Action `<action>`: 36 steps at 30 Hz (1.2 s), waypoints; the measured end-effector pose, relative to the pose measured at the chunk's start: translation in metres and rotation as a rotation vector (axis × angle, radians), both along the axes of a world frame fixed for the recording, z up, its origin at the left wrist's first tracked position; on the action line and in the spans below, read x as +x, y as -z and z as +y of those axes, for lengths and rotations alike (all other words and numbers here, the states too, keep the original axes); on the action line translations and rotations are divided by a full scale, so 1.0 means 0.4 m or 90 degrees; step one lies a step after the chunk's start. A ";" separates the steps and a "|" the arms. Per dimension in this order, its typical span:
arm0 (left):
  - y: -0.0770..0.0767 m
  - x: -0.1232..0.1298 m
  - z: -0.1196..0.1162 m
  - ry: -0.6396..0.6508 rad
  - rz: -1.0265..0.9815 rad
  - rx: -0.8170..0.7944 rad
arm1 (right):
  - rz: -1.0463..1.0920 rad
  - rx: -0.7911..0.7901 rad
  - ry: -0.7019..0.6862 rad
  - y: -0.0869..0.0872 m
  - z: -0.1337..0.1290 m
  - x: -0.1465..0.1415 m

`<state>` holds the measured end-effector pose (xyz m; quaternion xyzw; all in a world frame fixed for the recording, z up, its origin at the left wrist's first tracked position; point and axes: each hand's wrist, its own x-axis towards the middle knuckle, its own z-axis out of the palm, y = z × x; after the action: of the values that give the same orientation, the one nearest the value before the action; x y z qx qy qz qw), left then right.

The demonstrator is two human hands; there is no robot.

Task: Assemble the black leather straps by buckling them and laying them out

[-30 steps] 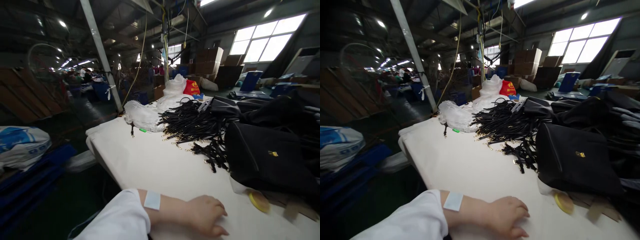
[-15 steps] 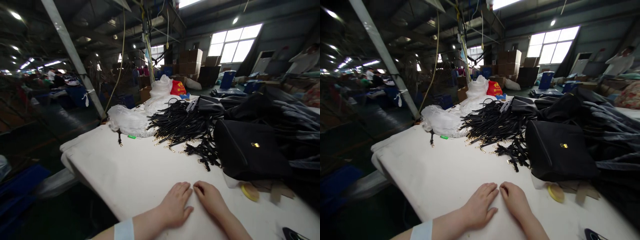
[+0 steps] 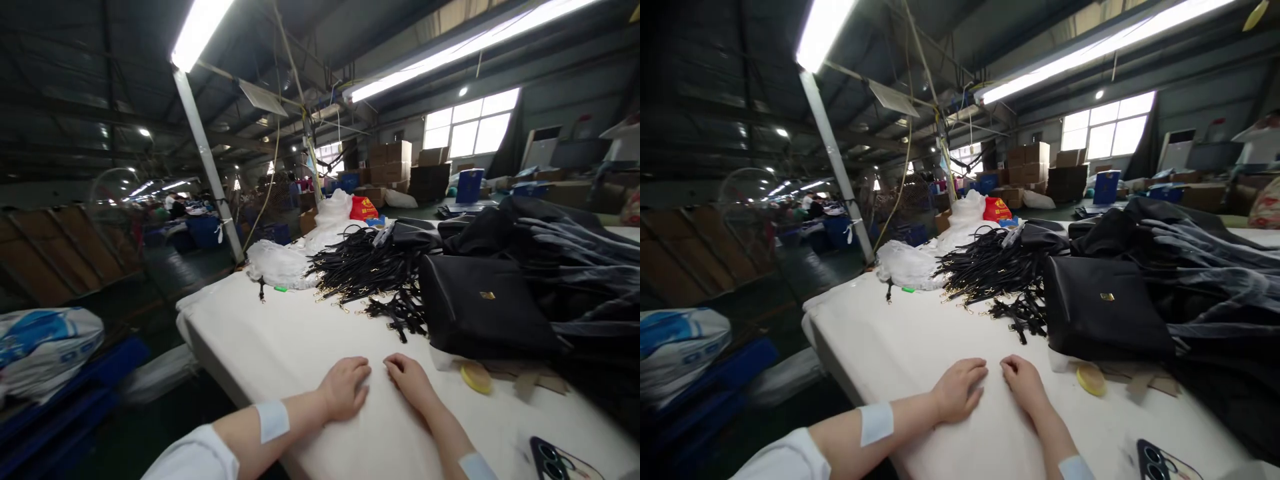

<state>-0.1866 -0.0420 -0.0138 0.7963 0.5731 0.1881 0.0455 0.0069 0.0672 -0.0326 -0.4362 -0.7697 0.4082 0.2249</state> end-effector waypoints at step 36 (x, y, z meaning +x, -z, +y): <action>0.003 -0.020 -0.029 -0.073 -0.049 -0.041 | -0.019 0.000 0.045 -0.023 -0.014 -0.015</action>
<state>-0.1945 -0.0535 -0.0152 0.7522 0.6216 0.2024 0.0822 0.0010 0.0615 -0.0235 -0.4689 -0.7573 0.3934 0.2279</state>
